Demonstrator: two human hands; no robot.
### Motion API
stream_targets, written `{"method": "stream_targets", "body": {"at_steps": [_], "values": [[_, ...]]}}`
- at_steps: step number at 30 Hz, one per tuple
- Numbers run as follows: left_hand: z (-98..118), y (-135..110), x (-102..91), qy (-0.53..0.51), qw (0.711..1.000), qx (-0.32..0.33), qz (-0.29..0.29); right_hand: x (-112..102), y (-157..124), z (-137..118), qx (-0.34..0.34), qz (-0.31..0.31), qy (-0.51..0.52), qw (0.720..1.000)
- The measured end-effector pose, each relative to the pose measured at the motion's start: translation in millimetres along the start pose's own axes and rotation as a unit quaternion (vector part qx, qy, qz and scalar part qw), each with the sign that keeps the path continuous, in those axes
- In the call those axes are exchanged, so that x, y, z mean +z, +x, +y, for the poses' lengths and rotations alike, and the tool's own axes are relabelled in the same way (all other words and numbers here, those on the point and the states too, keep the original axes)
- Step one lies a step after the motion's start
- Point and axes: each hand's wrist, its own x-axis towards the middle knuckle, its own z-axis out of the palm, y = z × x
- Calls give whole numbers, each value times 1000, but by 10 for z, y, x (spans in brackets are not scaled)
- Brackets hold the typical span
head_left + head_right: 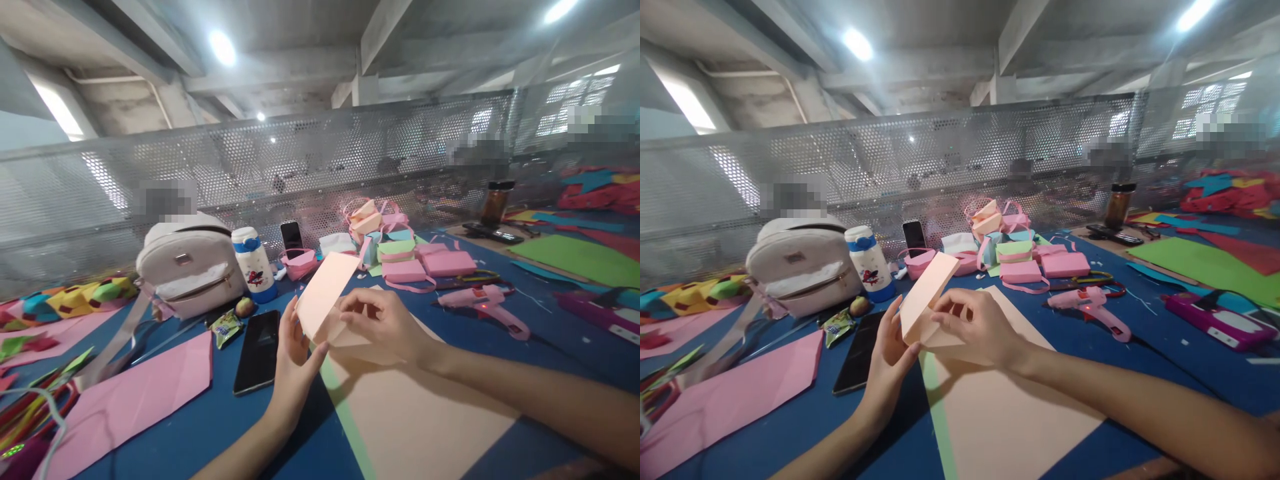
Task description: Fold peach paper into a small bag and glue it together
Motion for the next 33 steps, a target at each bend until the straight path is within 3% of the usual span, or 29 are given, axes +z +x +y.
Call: {"method": "stream_targets", "body": {"at_steps": [5,10,13,15,17,19,22,27,33], "values": [[-8,8,-4,-2,1000,2,7,8,39,33,31,53,73,995],[1,10,-4,-5,1000,-3,6,18,51,57,33,19,46,998],[-4,8,-5,-6,1000,-3,8,11,38,64,3,20,-9,1000],[-18,9,-7,-7,1000,-3,10,-9,26,56,-56,51,-54,996],[-34,10,-7,-9,1000,3,15,-43,23,21,-163,78,-140,973],[-45,11,-7,-13,1000,6,15,-83,43,-44,-271,77,-254,925],[-47,8,-7,-17,1000,9,2,-131,124,-164,-326,35,-361,873],[-43,-8,-12,-18,1000,14,-11,-167,270,-269,-305,-35,-335,891],[-64,-17,-14,-30,999,9,-14,-168,268,-274,-298,-28,-275,914]]}}
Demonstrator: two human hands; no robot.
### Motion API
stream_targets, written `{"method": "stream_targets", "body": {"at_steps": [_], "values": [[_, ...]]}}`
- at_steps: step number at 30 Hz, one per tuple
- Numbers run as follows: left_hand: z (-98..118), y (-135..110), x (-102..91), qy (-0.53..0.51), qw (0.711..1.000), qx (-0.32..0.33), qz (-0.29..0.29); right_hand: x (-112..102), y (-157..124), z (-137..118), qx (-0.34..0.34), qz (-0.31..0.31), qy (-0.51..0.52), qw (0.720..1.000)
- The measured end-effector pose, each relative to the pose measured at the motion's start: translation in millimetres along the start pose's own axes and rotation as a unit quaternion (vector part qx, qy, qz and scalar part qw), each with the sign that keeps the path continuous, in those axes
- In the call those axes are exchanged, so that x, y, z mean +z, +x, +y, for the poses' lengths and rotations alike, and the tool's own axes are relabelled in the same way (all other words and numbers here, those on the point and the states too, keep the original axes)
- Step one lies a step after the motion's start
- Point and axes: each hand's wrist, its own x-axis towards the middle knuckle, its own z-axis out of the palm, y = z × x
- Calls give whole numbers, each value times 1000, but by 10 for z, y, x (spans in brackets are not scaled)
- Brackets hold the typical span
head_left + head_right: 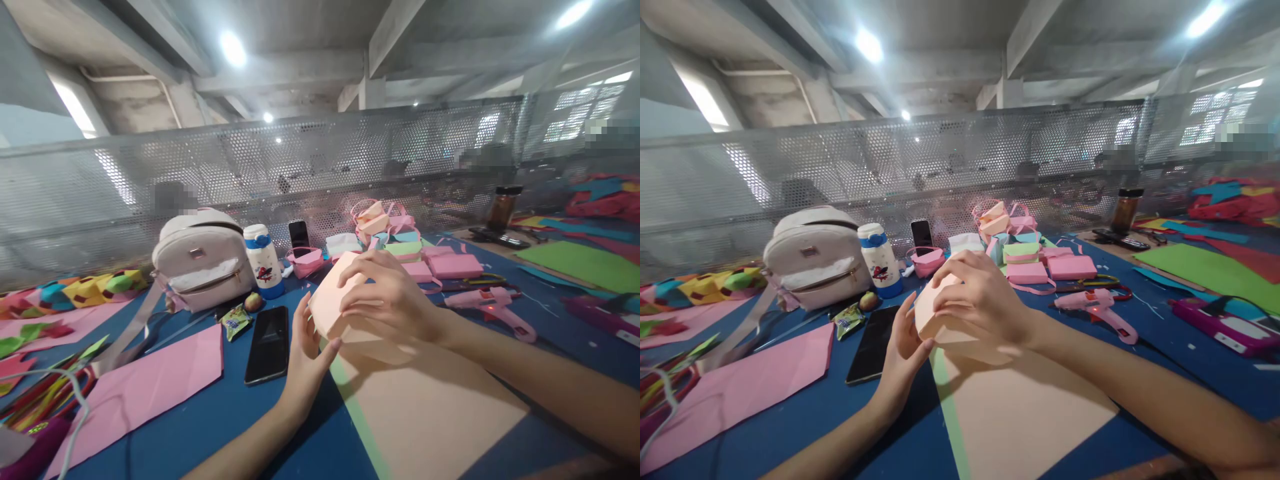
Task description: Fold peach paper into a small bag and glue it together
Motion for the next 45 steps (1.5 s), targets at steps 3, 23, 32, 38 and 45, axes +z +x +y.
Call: {"method": "stream_targets", "body": {"at_steps": [3,23,32,38,45], "values": [[-10,-3,-4,-4,1000,2,-4,17,-7,4,-15,14,-4,1000],[-45,5,-16,-2,1000,7,0,77,-45,31,-34,-42,-18,998],[43,25,7,3,1000,-12,-1,209,-96,5,-58,17,-14,998],[18,27,-3,11,1000,-12,1,215,-76,-2,-53,13,1,999],[-35,17,-18,13,1000,7,-3,220,-63,-25,-52,-1,-21,998]]}}
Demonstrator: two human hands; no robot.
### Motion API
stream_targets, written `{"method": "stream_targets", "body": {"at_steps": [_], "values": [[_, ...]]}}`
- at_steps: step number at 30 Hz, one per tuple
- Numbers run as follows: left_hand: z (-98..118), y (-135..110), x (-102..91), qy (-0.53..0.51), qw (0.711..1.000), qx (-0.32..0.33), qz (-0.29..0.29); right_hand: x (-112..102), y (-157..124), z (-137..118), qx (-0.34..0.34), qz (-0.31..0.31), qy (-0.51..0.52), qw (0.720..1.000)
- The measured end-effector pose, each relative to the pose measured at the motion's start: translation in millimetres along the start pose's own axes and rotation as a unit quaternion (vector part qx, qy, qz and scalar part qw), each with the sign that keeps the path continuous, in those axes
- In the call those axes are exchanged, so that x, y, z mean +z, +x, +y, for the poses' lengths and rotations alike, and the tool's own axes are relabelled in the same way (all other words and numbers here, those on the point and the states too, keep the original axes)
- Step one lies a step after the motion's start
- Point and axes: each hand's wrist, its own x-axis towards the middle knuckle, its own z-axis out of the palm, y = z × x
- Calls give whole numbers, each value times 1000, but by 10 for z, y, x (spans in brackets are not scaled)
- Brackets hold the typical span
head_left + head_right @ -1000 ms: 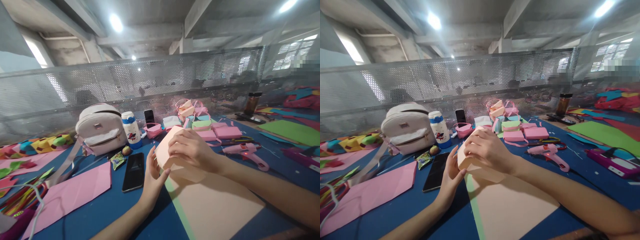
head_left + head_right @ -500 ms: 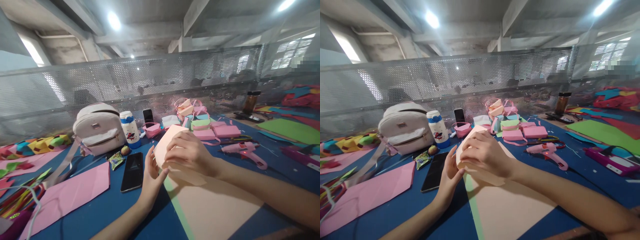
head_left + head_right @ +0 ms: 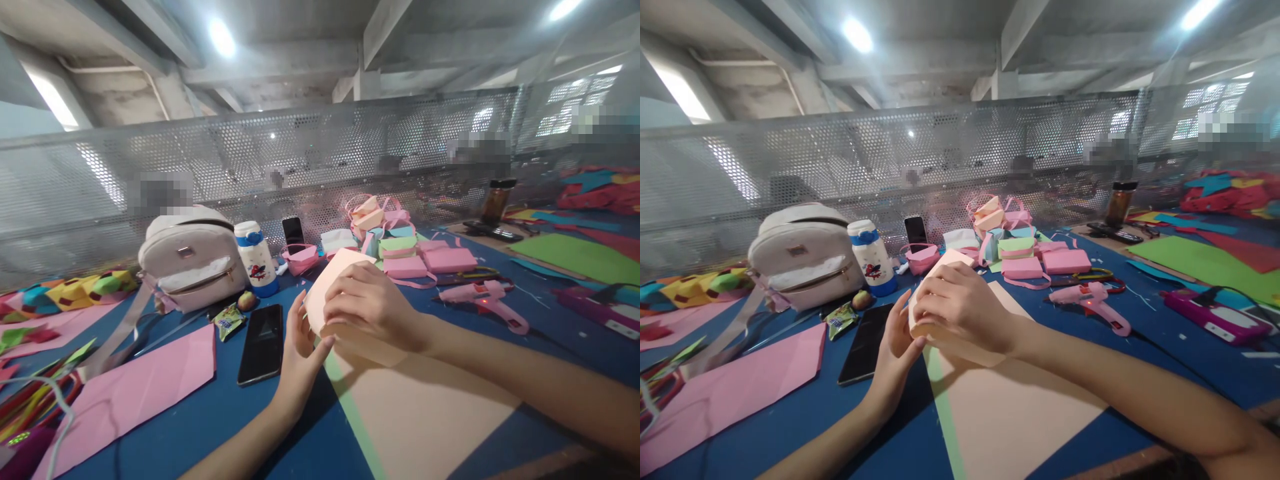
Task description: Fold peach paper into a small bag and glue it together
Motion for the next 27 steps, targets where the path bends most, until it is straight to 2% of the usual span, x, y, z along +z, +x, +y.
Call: {"method": "stream_targets", "body": {"at_steps": [5,11,16,24,27], "values": [[26,1,5,0,1000,-9,-3,8,4,-15,-5,-12,-29,1000],[71,14,22,3,1000,-17,7,-9,9,-30,43,-21,45,998],[91,11,27,3,1000,-23,7,-18,13,-44,67,-4,98,993],[67,9,24,0,1000,-17,11,-61,34,-43,86,47,88,991],[44,11,16,-4,1000,-13,13,-90,35,-25,88,47,79,992]]}}
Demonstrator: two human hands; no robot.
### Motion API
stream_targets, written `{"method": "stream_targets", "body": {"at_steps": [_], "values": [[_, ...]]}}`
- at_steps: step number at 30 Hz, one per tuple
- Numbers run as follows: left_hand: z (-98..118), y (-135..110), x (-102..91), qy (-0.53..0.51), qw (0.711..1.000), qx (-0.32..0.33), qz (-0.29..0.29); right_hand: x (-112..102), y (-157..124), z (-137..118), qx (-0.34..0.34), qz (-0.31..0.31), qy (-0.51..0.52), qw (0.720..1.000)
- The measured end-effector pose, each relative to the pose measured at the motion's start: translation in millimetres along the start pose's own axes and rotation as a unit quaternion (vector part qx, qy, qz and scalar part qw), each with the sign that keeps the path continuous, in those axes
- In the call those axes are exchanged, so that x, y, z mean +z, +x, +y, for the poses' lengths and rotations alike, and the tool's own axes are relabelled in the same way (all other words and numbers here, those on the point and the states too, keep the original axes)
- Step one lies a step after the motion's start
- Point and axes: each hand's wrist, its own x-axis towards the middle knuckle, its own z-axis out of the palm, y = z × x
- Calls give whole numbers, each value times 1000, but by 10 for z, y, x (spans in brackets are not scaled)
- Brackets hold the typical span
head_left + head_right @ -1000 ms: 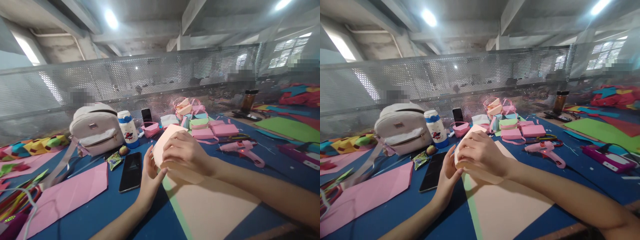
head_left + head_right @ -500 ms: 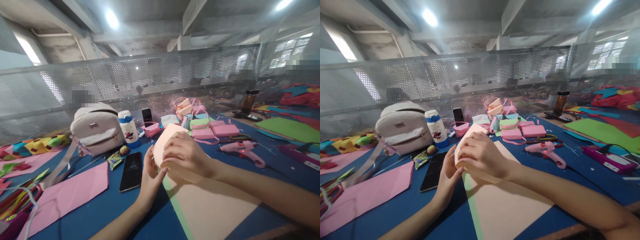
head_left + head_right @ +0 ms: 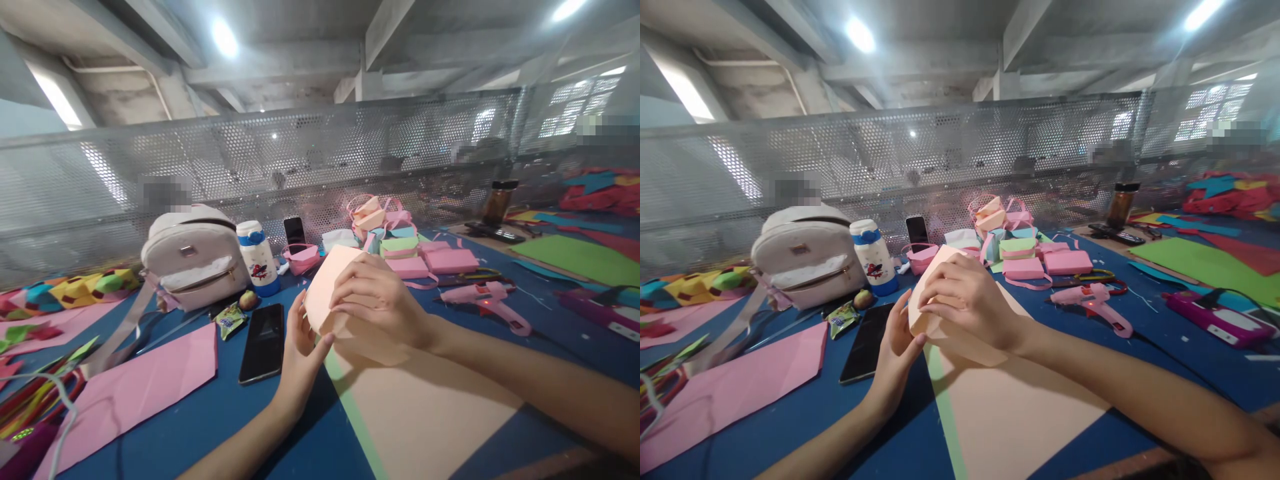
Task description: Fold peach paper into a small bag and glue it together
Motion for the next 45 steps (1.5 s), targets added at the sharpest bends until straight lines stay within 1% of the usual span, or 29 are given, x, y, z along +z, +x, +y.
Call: {"method": "stream_targets", "body": {"at_steps": [5,9,13,16,22,26,28,32,37,41,45], "values": [[-12,3,-10,-3,1000,3,1,4,-16,10,-15,-21,-20,999],[8,3,-8,-5,1000,-4,-7,65,-55,6,-40,-17,-25,999],[7,2,-7,-2,1000,2,-8,107,-78,9,-66,-6,-50,997],[-3,1,-10,-1,1000,8,-10,117,-71,13,-79,-9,-66,995],[1,-2,-13,2,1000,6,-16,110,-45,-24,-66,-49,-79,993],[-1,-1,-11,-2,1000,9,-23,101,-33,-80,-41,-87,-75,993],[-4,0,-10,-1,1000,9,-21,100,-27,-102,-31,-92,-75,992],[6,-3,-5,2,1000,1,-16,96,-21,-98,-30,-61,-70,995],[18,-8,-3,-6,1000,4,-24,97,-40,-50,-42,-23,-63,997],[5,-9,-4,-11,999,10,-31,114,-53,-50,-62,-16,-75,995],[-1,-9,-4,-8,1000,11,-26,124,-53,-68,-79,-22,-100,992]]}}
